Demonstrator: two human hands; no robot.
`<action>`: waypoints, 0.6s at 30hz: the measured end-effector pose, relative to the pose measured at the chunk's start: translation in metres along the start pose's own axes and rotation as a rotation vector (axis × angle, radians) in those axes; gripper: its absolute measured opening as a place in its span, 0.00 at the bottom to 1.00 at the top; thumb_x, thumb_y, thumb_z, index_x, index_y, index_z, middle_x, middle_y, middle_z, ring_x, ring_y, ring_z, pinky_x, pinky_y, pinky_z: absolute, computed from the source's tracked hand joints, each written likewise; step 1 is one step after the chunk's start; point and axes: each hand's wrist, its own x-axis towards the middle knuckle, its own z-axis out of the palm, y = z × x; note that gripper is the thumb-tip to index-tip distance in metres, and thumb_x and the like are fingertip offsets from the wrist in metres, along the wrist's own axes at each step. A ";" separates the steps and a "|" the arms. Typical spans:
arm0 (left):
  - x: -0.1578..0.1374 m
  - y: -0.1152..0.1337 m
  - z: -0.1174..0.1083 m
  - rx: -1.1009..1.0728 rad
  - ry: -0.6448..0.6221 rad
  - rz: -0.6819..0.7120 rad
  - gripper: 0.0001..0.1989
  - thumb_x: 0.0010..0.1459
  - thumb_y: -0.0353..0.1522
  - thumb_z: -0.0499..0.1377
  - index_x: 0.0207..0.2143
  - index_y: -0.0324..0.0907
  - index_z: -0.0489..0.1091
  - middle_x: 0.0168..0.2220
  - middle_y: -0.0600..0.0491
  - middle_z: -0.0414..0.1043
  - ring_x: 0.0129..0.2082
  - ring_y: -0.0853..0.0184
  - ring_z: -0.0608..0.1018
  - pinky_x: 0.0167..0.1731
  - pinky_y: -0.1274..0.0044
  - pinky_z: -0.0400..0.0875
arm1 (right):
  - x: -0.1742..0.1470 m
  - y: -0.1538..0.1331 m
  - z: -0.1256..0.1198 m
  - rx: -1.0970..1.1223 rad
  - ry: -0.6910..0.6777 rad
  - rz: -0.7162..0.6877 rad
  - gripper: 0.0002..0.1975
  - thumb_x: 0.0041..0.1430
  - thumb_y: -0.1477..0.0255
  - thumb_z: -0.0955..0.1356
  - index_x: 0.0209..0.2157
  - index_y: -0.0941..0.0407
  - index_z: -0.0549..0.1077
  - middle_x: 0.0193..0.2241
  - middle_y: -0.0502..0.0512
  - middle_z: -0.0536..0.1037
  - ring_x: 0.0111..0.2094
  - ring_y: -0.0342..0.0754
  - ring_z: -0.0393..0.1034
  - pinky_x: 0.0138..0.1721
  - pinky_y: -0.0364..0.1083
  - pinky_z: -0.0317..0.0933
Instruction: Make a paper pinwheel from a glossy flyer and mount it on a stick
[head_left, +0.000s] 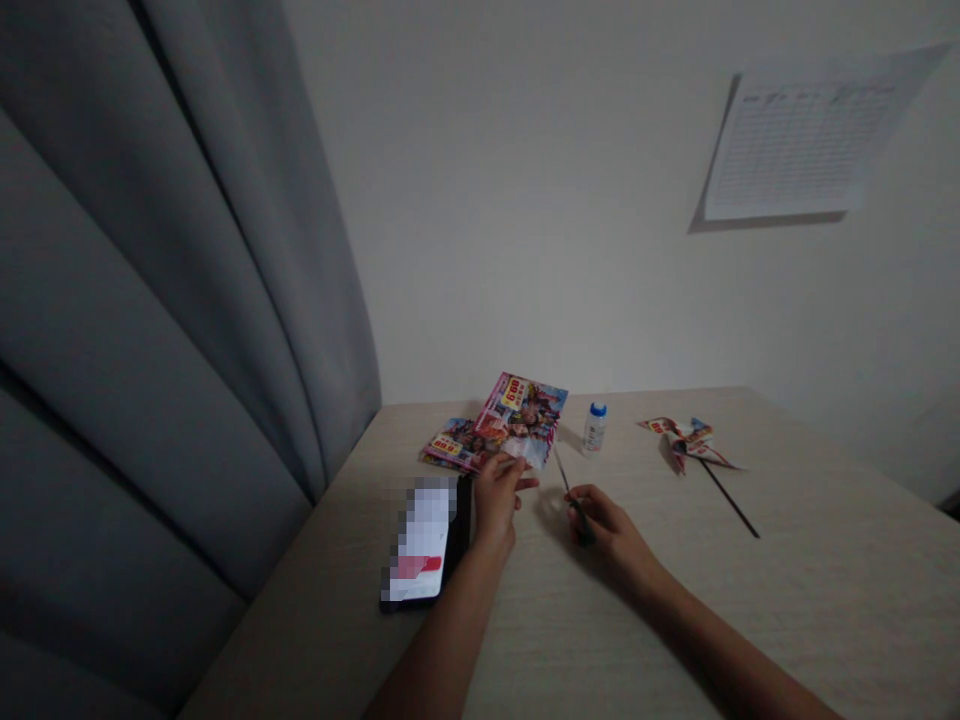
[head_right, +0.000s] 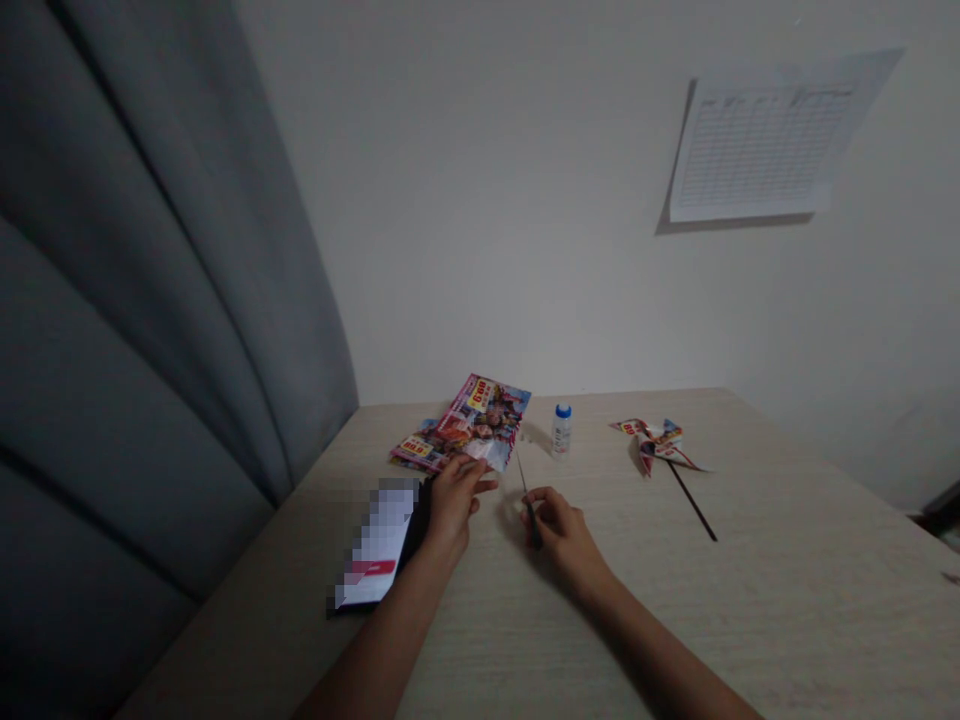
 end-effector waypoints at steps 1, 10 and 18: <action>0.001 0.000 0.000 -0.002 0.004 0.004 0.20 0.46 0.42 0.69 0.38 0.41 0.70 0.36 0.47 0.81 0.26 0.65 0.83 0.15 0.84 0.48 | 0.000 -0.001 0.000 0.013 -0.002 0.000 0.22 0.58 0.50 0.69 0.41 0.54 0.70 0.22 0.46 0.72 0.26 0.45 0.65 0.29 0.44 0.57; 0.003 0.000 -0.001 -0.015 -0.007 0.005 0.20 0.47 0.42 0.69 0.39 0.41 0.70 0.37 0.47 0.81 0.26 0.66 0.83 0.15 0.85 0.48 | 0.002 0.009 0.000 -0.012 -0.061 0.010 0.19 0.60 0.53 0.68 0.42 0.54 0.70 0.23 0.46 0.71 0.25 0.44 0.63 0.29 0.44 0.56; 0.002 0.001 0.001 -0.034 -0.029 0.007 0.20 0.45 0.43 0.69 0.35 0.41 0.69 0.35 0.48 0.80 0.23 0.68 0.82 0.14 0.85 0.46 | 0.004 0.012 0.001 -0.023 -0.084 -0.010 0.20 0.57 0.53 0.69 0.41 0.55 0.71 0.23 0.47 0.70 0.25 0.45 0.63 0.29 0.45 0.57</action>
